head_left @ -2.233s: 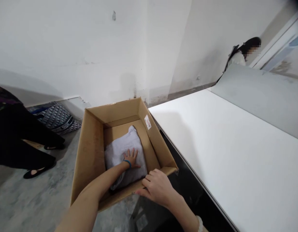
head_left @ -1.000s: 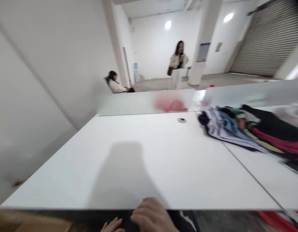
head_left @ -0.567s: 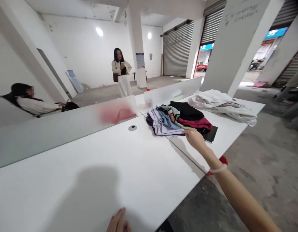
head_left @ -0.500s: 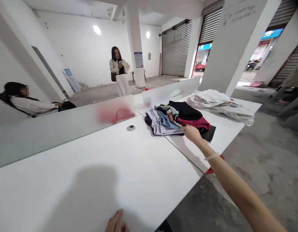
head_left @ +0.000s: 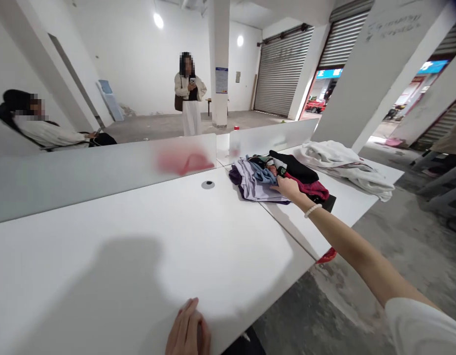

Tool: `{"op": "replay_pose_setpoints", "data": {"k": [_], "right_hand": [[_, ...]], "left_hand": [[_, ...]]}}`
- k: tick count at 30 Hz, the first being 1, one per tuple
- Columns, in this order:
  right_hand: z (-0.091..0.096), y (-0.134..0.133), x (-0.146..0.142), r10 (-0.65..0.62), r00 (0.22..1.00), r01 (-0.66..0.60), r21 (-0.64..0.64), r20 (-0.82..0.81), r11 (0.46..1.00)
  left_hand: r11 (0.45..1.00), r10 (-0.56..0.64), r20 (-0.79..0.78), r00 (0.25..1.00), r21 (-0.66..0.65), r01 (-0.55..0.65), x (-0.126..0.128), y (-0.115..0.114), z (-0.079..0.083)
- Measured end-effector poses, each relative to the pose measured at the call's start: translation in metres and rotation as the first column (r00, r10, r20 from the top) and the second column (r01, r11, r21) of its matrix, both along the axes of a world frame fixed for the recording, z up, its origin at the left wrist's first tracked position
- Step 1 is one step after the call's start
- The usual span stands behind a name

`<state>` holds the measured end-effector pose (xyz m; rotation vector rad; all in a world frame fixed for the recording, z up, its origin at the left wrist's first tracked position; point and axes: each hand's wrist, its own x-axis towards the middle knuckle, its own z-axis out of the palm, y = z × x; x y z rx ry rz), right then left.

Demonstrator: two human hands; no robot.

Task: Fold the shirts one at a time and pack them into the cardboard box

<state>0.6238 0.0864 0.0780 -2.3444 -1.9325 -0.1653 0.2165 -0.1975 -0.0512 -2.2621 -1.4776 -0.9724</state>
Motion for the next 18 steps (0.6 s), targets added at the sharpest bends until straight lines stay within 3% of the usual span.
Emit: {"op": "replay_pose_setpoints", "data": {"k": [3,6,11,14,18], "right_hand": [[0.011,0.0,-0.009,-0.015,0.996,0.02,0.054,-0.084,0.998],[0.042,0.004,-0.006,-0.042,0.973,0.076,0.147,-0.225,0.986],[0.133,0.013,0.004,0.046,0.847,0.165,0.344,-0.529,0.924],[0.194,0.013,-0.008,0.25,0.712,0.198,0.529,-0.656,0.825],[0.266,-0.005,-0.049,0.571,0.535,0.136,0.73,-0.623,0.669]], "left_hand": [[0.999,-0.034,-0.008,0.999,0.01,0.034,0.0,-0.002,0.009],[1.0,-0.027,0.002,1.0,0.0,0.027,0.004,-0.006,0.019],[0.998,-0.062,-0.038,0.997,-0.018,0.062,0.01,-0.01,0.025],[0.997,-0.056,0.074,0.996,-0.042,0.059,0.011,-0.01,0.025],[0.991,-0.07,0.253,0.965,-0.094,0.096,0.011,-0.01,0.024]]}}
